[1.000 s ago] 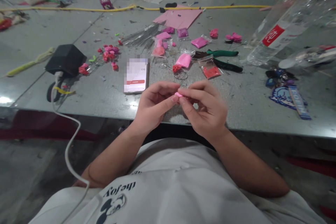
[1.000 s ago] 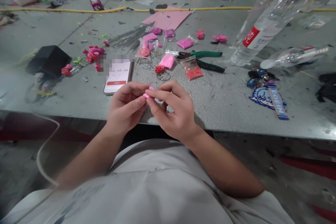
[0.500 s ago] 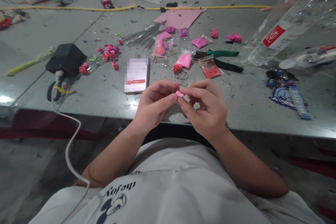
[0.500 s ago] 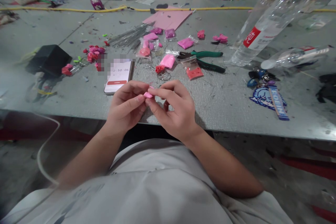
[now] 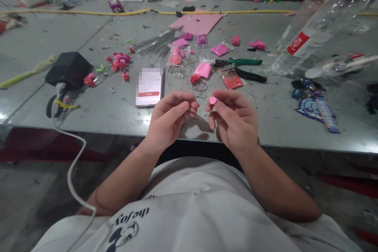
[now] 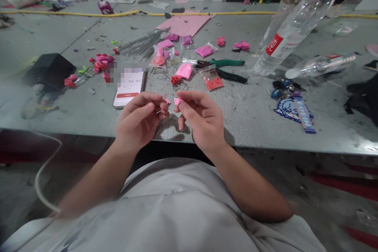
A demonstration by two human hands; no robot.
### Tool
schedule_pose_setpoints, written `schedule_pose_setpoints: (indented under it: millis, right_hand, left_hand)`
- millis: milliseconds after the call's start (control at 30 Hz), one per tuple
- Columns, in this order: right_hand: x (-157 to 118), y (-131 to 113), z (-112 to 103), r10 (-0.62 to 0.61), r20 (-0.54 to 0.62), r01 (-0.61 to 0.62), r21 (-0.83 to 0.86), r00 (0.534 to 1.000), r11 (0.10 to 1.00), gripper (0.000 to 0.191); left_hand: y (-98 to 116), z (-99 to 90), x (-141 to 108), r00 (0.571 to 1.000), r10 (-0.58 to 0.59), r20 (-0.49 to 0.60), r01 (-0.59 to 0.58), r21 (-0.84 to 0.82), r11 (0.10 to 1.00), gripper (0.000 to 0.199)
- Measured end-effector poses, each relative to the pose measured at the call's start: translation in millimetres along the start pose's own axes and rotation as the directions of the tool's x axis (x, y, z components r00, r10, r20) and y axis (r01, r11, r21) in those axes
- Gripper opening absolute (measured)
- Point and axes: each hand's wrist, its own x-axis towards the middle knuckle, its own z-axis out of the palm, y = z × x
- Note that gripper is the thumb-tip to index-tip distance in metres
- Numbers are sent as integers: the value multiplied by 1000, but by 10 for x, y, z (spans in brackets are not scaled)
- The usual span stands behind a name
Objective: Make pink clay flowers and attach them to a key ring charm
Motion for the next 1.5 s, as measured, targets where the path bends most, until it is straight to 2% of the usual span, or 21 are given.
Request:
schedule_pose_setpoints:
  millis: [233, 433, 533, 600, 700, 767, 900, 1000, 1133, 1500]
  right_hand:
    - [50, 13, -66, 82, 80, -89, 82, 993, 993, 24]
    - [47, -1, -36, 84, 50, -90, 118, 995, 989, 18]
    - [17, -35, 16, 33, 23, -33, 2, 999, 999, 15]
    - [-6, -67, 47, -55, 18, 57, -128, 998, 990, 13]
    - [-30, -106, 73, -184, 61, 194, -307, 981, 932, 15]
    - [-38, -121, 79, -214, 82, 229, -371, 973, 900, 17]
    - [-41, -134, 84, -282, 104, 299, -423, 954, 855, 18]
    - [-37, -138, 90, -374, 121, 382, -498, 920, 778, 14]
    - [-39, -144, 95, -435, 169, 452, -543, 884, 707, 18]
    - [-49, -175, 91, -435, 209, 472, -555, 876, 685, 24]
  left_hand:
    - [-8, -4, 1, 1000, 17, 9, -17, 26, 1000, 20]
    - [-35, -12, -4, 1000, 22, 12, -23, 38, 999, 19]
    - [-63, -1, -1, 999, 42, 26, -43, 64, 997, 22]
    - [-79, 11, 2, 998, 54, 37, -58, 96, 994, 23]
    - [-89, 30, 6, 997, 50, 60, -58, 125, 990, 21]
    - [-86, 35, 10, 997, 43, 65, -51, 124, 991, 20]
    - [-75, 26, 22, 1000, 25, 16, -26, 69, 997, 17]
    - [-63, 20, 27, 1000, 8, -22, -7, 30, 1000, 18]
    - [-39, 31, 28, 1000, -17, -21, 17, -13, 1000, 14]
    - [13, 52, 10, 1000, 3, -5, -3, -44, 999, 16]
